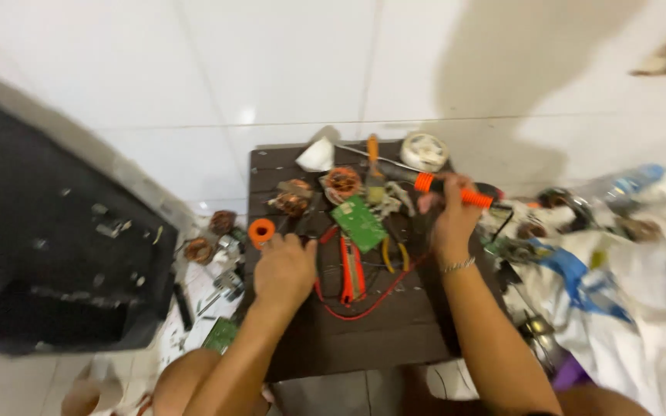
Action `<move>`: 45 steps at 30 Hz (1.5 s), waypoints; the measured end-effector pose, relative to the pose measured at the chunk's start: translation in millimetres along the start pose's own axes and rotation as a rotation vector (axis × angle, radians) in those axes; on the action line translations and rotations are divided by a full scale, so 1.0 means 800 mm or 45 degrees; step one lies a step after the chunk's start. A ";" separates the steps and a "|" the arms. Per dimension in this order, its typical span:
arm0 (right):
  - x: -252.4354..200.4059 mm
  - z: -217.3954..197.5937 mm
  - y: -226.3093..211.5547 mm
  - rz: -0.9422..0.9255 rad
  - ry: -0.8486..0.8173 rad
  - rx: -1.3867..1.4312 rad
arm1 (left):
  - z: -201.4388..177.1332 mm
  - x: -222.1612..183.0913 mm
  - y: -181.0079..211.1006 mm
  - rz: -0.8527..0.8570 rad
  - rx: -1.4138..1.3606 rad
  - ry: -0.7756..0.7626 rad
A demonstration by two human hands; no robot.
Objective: The person sits on the floor at a small table and solders and desolders components on a green circuit board. They hold the board with pliers, touch the soldering iron to the board's joints, and use a multimeter with probes on the board between soldering passes.
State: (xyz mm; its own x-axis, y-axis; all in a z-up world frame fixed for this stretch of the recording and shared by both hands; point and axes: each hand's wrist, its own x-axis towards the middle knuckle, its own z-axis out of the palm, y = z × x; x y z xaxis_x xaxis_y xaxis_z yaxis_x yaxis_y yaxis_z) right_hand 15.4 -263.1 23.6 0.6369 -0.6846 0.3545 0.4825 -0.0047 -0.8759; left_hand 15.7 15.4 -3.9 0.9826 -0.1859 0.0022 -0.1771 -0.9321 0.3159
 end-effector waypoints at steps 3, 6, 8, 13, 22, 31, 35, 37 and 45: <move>0.053 -0.035 -0.064 -0.020 0.268 0.034 | -0.003 0.003 -0.008 -0.018 -0.046 -0.043; 0.099 -0.111 -0.135 -0.253 0.257 -0.012 | -0.016 -0.007 -0.012 0.104 -0.224 0.043; 0.098 -0.183 -0.198 -0.208 0.379 -0.297 | -0.022 -0.009 -0.008 0.108 -0.216 -0.039; 0.074 -0.360 -0.294 -0.449 0.156 -1.005 | -0.042 -0.016 -0.008 0.065 -0.265 -0.086; -0.065 -0.467 -0.273 -0.443 0.444 -2.070 | -0.016 -0.015 -0.045 0.265 -0.112 0.250; -0.151 -0.482 0.136 0.724 0.873 0.166 | -0.032 -0.013 -0.019 -0.101 -0.027 0.022; -0.154 -0.468 0.239 0.930 0.986 0.502 | -0.012 -0.024 -0.037 0.010 0.052 0.413; -0.152 -0.452 0.248 0.972 1.049 0.486 | -0.005 -0.023 -0.061 -0.013 0.108 0.453; -0.142 -0.425 0.265 0.949 1.078 0.751 | -0.072 -0.050 -0.046 1.260 0.370 0.759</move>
State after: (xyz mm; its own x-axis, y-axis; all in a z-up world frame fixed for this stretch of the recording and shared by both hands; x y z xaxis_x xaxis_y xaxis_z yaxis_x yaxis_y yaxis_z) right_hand -159.2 -434.2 -313.5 0.3914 -0.6320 -0.6689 0.5062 0.7549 -0.4170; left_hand -13.9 75.0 39.4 0.2699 -0.7619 0.5887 -0.8038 -0.5149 -0.2980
